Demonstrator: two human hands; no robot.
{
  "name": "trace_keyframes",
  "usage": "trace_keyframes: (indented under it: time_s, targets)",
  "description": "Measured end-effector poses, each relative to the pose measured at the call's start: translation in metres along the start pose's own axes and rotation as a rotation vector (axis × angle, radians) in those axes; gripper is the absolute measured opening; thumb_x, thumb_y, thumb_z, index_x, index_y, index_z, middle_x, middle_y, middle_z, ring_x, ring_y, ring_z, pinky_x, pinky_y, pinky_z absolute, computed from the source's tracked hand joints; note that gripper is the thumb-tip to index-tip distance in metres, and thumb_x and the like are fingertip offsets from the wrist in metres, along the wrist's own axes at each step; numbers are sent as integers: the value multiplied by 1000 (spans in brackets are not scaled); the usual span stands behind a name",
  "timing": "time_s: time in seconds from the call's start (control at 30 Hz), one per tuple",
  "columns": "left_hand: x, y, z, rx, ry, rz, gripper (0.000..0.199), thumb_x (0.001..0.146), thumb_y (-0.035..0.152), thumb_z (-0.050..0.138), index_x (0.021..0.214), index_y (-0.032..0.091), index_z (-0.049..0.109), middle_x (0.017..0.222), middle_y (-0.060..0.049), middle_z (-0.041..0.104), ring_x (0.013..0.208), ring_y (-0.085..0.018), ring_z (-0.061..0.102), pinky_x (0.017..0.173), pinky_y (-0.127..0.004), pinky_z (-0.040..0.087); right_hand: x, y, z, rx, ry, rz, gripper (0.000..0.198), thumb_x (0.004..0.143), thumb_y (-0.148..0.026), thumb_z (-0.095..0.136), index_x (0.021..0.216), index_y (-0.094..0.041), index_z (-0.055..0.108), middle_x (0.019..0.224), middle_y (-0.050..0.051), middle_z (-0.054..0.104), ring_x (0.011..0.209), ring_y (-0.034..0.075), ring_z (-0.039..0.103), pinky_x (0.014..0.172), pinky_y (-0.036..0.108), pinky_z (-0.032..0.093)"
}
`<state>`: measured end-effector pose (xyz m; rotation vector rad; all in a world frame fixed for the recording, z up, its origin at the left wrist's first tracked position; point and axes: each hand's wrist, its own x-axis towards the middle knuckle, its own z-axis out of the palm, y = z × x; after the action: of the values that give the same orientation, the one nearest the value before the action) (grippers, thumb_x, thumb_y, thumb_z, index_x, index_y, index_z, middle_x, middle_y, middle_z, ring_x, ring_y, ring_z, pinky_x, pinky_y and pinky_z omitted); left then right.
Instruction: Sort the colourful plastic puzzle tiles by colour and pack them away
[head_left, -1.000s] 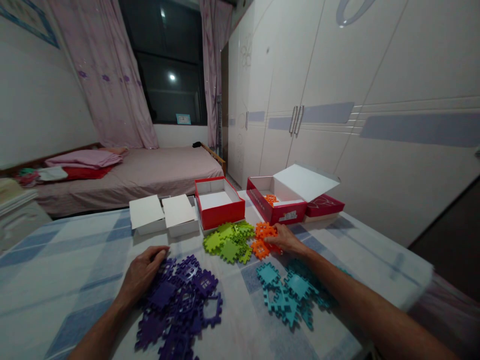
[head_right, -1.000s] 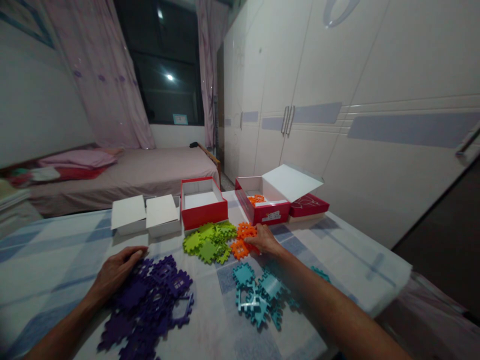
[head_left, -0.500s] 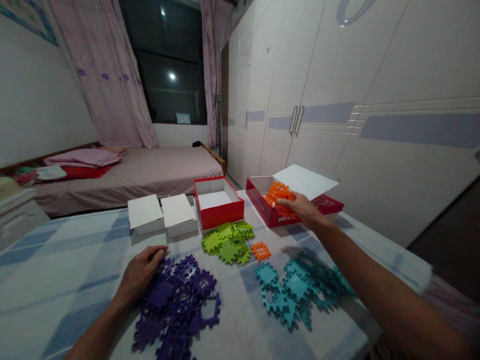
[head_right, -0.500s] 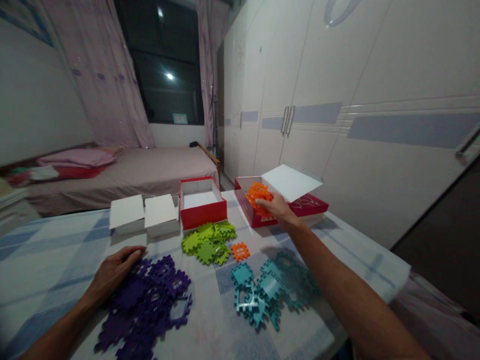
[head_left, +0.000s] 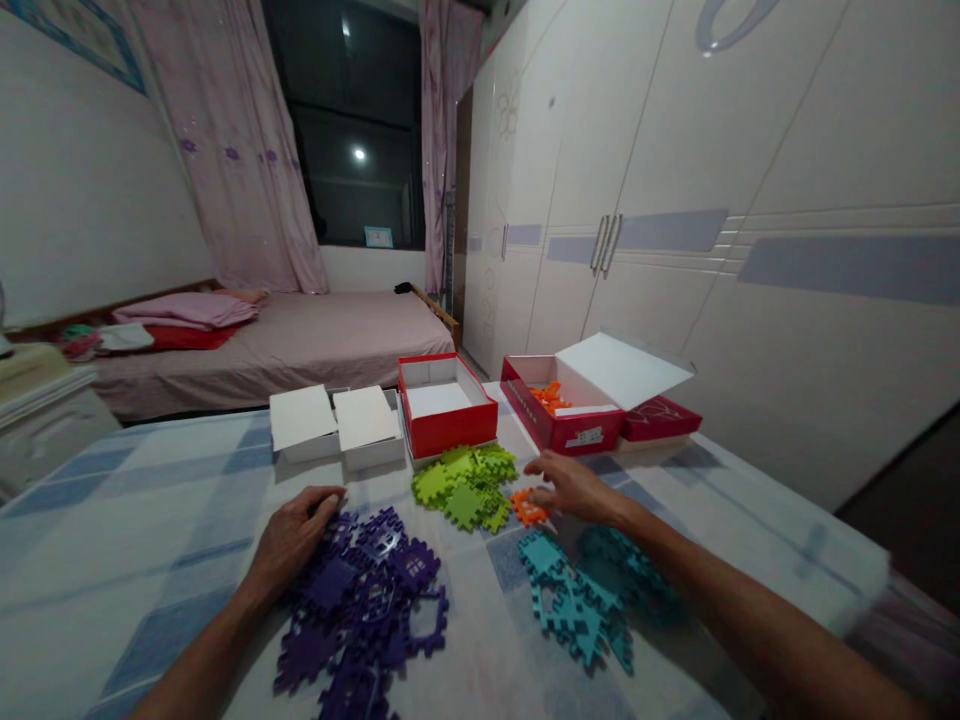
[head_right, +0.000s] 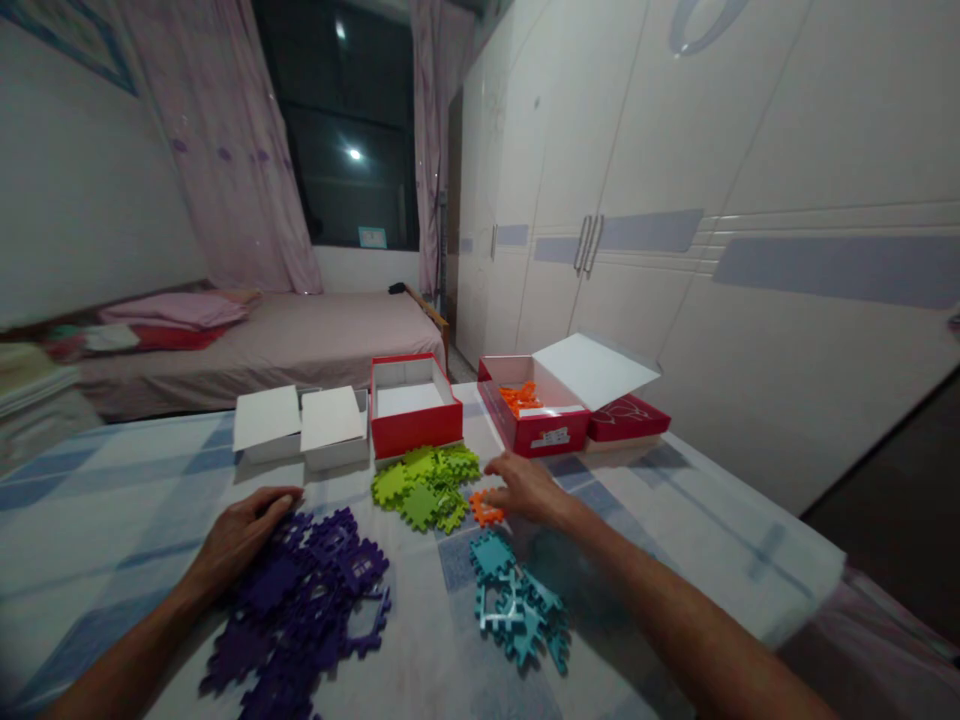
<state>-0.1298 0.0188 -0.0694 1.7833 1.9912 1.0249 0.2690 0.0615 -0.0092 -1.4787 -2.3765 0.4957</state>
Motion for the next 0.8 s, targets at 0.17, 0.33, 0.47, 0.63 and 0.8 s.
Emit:
trace_keyframes:
  time_s: [0.17, 0.33, 0.47, 0.63, 0.8]
  targets:
    - [1, -1, 1, -11, 1, 8, 41, 75, 50, 45, 90, 21, 70, 97, -5, 72, 91, -23, 65, 80, -30, 49, -5, 3, 22, -17, -65, 67, 21, 64, -27, 67, 81, -17, 60, 87, 4, 56, 79, 17, 52, 68, 25, 37]
    - [3, -8, 4, -18, -15, 16, 43, 76, 50, 44, 93, 20, 69, 100, -5, 71, 94, -23, 63, 83, -31, 47, -2, 10, 23, 99, 13, 132, 27, 58, -20, 70, 78, -17, 52, 78, 0, 56, 72, 13, 50, 59, 22, 35]
    - [3, -9, 4, -27, -26, -4, 43, 77, 50, 44, 94, 21, 69, 101, -5, 70, 96, -23, 63, 85, -31, 46, 0, 8, 10, 246, 49, 147, 12, 66, -19, 61, 68, -18, 49, 59, -3, 53, 55, 10, 49, 49, 20, 35]
    - [2, -5, 3, -19, -18, -3, 42, 75, 50, 44, 92, 21, 70, 99, -4, 71, 95, -23, 63, 83, -30, 47, 42, 15, -52, 372, 358, 178, 13, 77, -30, 52, 77, -17, 51, 69, 0, 58, 58, 10, 53, 53, 21, 43]
    - [2, -7, 4, -20, -15, 1, 42, 76, 50, 44, 91, 21, 70, 99, -5, 71, 95, -24, 63, 84, -31, 47, 70, 53, -100, 349, 716, 308, 26, 74, -35, 54, 91, -15, 54, 96, 9, 61, 78, 15, 57, 66, 27, 48]
